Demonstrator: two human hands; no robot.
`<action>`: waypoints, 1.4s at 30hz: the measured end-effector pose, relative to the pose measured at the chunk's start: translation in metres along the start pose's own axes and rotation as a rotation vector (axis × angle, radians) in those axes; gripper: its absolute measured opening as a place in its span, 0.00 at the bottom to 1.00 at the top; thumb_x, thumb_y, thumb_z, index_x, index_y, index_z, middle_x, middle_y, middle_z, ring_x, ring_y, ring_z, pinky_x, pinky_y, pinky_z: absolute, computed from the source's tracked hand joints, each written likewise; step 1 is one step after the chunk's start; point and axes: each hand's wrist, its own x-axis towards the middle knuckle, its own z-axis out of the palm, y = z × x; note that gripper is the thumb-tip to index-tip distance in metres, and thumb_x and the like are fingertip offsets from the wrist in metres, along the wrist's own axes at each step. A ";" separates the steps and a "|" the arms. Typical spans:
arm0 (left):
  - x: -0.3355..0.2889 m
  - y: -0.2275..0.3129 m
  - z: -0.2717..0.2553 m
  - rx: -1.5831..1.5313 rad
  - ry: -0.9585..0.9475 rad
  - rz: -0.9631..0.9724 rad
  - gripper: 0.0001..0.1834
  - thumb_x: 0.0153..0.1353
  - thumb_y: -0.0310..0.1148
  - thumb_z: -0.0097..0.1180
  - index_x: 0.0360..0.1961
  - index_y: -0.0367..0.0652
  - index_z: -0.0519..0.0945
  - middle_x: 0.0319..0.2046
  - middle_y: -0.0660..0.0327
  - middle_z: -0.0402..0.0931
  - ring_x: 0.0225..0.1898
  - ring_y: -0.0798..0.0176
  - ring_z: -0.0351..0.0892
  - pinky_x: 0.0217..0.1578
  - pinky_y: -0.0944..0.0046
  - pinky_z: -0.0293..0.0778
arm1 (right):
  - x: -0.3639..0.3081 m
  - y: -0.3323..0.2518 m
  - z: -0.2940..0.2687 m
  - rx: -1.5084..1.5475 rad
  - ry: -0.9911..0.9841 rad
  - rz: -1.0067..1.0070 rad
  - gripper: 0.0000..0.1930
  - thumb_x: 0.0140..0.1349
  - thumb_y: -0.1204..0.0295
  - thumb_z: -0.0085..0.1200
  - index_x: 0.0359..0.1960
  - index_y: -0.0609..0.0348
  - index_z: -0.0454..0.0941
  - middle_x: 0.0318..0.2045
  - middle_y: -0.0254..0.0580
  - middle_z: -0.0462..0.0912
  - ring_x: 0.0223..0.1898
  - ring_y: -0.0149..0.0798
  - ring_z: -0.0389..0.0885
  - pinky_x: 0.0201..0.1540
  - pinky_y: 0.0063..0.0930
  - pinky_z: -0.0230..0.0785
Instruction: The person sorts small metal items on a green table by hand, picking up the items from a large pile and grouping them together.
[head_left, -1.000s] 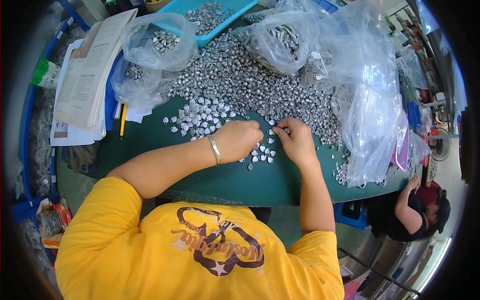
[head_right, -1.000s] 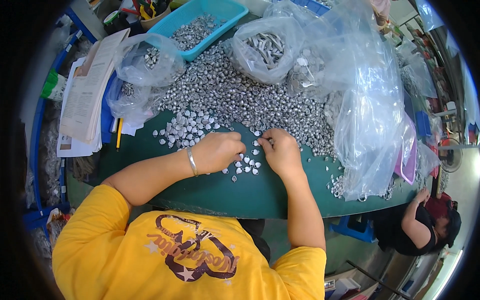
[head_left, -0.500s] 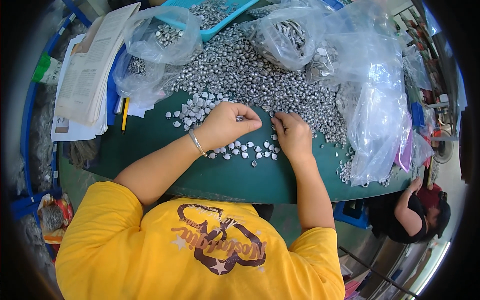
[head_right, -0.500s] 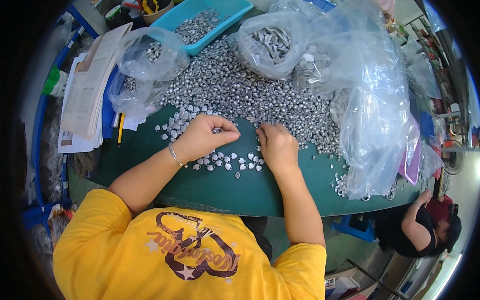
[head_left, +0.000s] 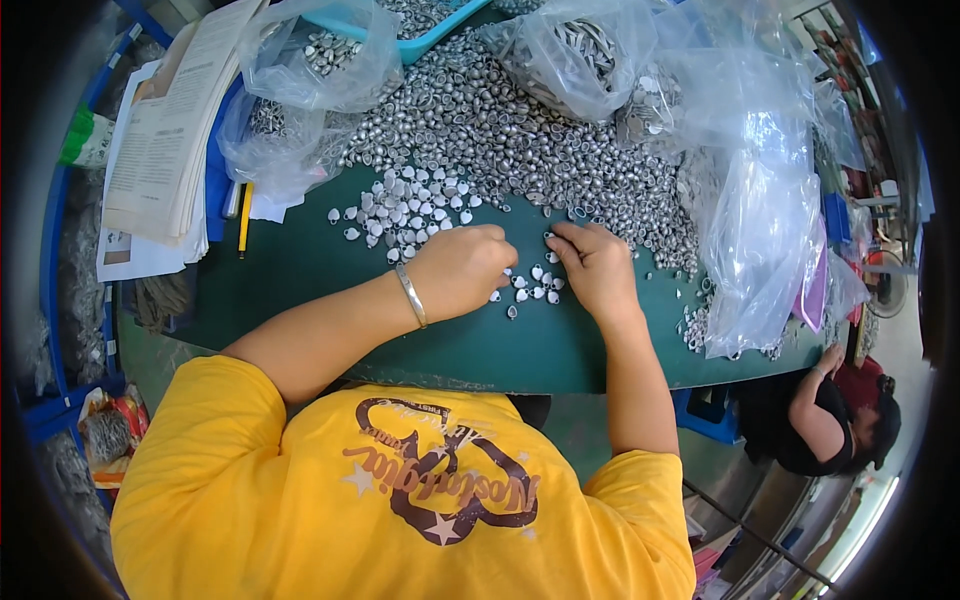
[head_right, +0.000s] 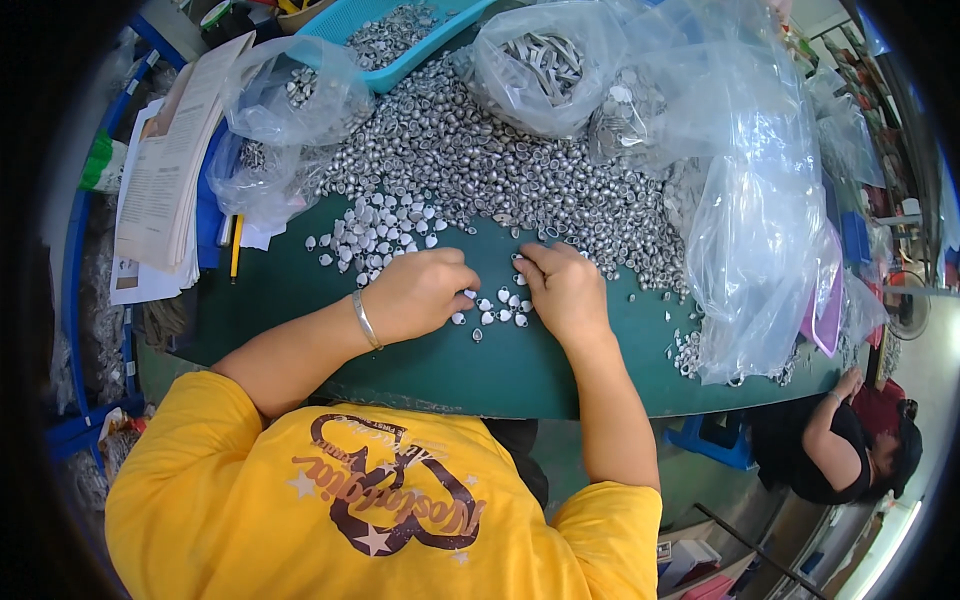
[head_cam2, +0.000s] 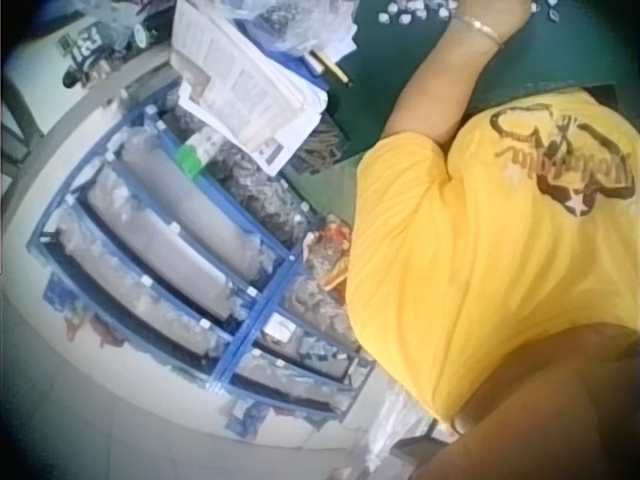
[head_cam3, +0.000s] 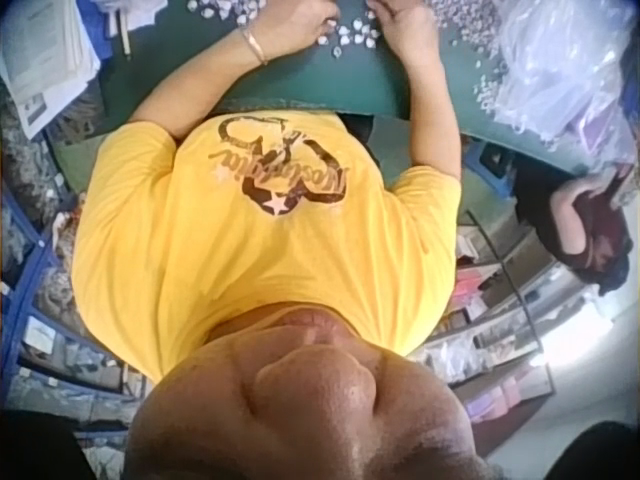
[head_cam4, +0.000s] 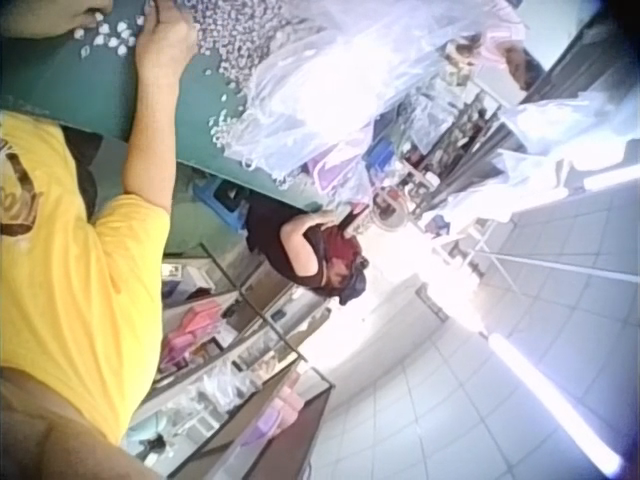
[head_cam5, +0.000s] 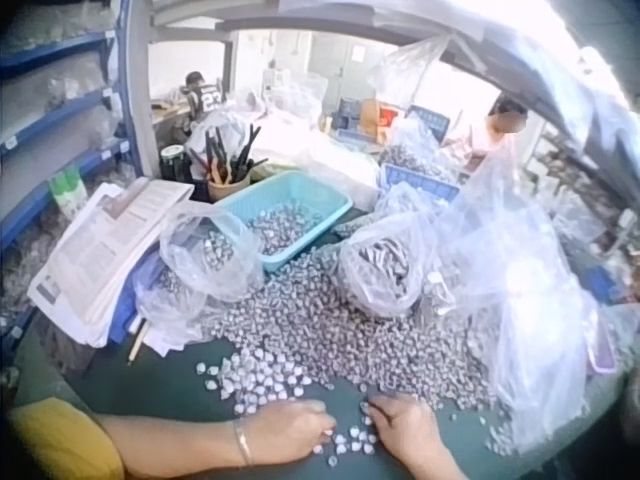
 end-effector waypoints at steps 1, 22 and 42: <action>-0.001 -0.001 0.001 -0.004 0.015 0.010 0.09 0.46 0.31 0.63 0.31 0.42 0.80 0.28 0.57 0.74 0.31 0.55 0.76 0.33 0.60 0.73 | -0.001 -0.002 -0.001 0.021 -0.023 0.011 0.07 0.50 0.73 0.60 0.31 0.60 0.81 0.22 0.48 0.79 0.26 0.46 0.78 0.31 0.31 0.71; 0.001 0.010 0.004 -1.994 -0.202 -0.879 0.20 0.65 0.43 0.43 0.43 0.36 0.75 0.36 0.53 0.77 0.38 0.57 0.79 0.44 0.56 0.76 | -0.009 -0.043 -0.010 0.442 0.078 0.108 0.05 0.52 0.79 0.57 0.30 0.65 0.78 0.25 0.43 0.79 0.24 0.34 0.77 0.28 0.25 0.69; 0.030 -0.102 -0.175 -1.121 1.309 -0.268 0.08 0.60 0.32 0.48 0.31 0.39 0.76 0.29 0.61 0.75 0.32 0.66 0.73 0.35 0.66 0.69 | -0.054 -0.064 -0.020 0.520 0.424 -0.082 0.01 0.54 0.83 0.52 0.26 0.67 0.75 0.27 0.44 0.78 0.29 0.36 0.75 0.33 0.23 0.66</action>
